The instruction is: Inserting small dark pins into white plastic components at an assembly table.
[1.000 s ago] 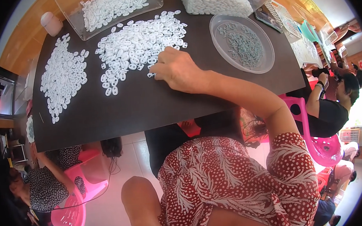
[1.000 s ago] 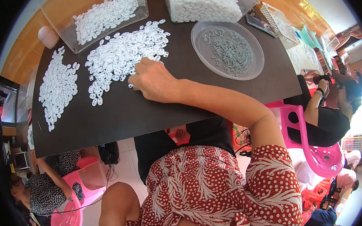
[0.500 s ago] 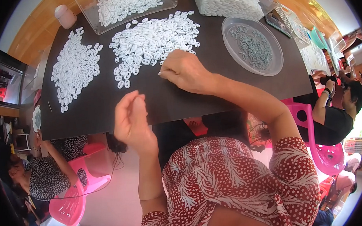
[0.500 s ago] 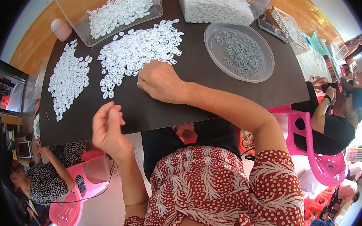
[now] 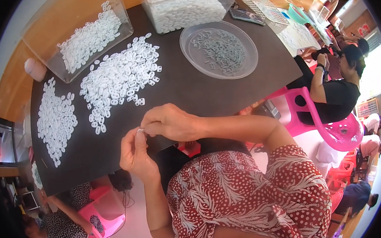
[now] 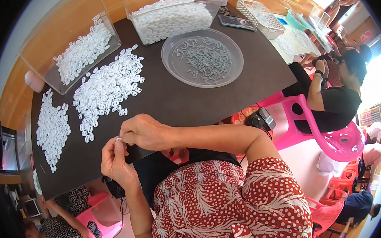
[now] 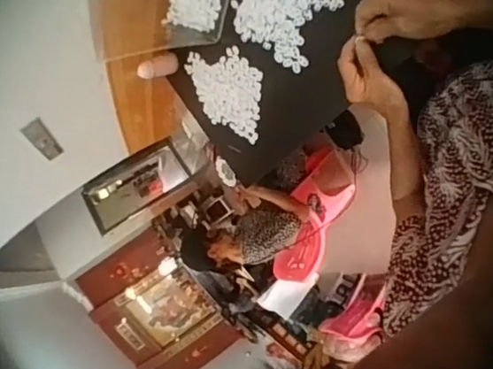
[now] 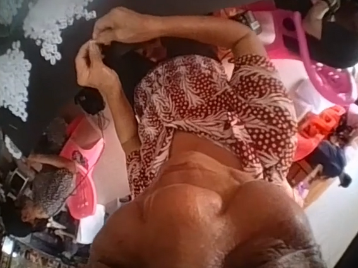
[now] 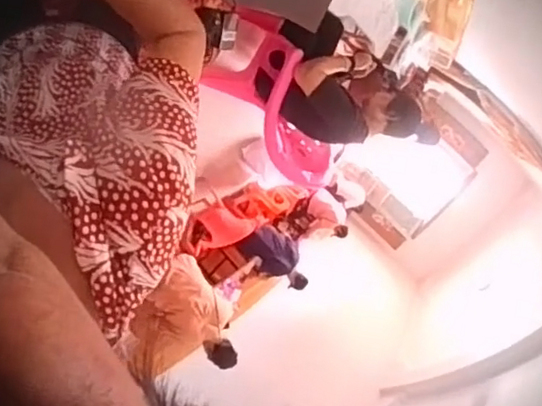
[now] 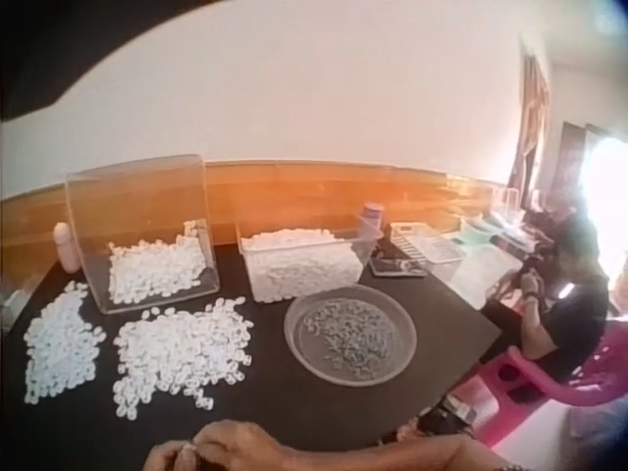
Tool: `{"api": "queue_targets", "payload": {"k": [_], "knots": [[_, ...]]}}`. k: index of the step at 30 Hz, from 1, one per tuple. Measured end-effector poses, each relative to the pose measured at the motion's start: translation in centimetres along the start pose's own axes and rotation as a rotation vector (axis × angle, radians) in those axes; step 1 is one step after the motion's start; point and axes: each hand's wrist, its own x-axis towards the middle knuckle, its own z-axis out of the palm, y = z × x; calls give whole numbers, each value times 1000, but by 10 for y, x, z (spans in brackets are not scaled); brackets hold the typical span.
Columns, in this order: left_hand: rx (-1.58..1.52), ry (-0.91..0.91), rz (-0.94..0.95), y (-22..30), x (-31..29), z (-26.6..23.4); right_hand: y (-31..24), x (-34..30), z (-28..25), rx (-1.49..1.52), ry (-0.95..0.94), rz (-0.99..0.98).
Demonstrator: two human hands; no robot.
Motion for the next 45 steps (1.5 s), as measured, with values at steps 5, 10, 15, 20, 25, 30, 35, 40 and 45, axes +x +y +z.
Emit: {"api": "queue_targets", "payload": {"k": [5, 10, 15, 20, 25, 30, 35, 40, 45], "knots": [[-46, -50, -22, 1, -2, -1, 15, -5, -60, -434, 291, -212], [-97, -50, -25, -3, -3, 2, 58, 15, -149, -604, 600, -1], [-50, -31, 13, -10, -3, 3, 84, 38, -185, -957, 597, 74], [-39, -46, 9, -10, -3, 2, 96, 54, -184, -1114, 514, 44], [-18, -41, 19, -13, -4, 0, 96, 61, -181, -1287, 362, -89], [-38, -81, -6, -11, -4, -1, 93, 60, -184, -1323, 294, -142], [-56, -75, -32, -10, -5, -2, 75, 43, -182, -1192, 325, -140], [-153, -25, -102, -5, 1, -1, 8, 10, -123, -689, 367, -141], [-135, 8, -96, 8, 1, 16, -4, -7, -45, -429, 163, -323]]}}
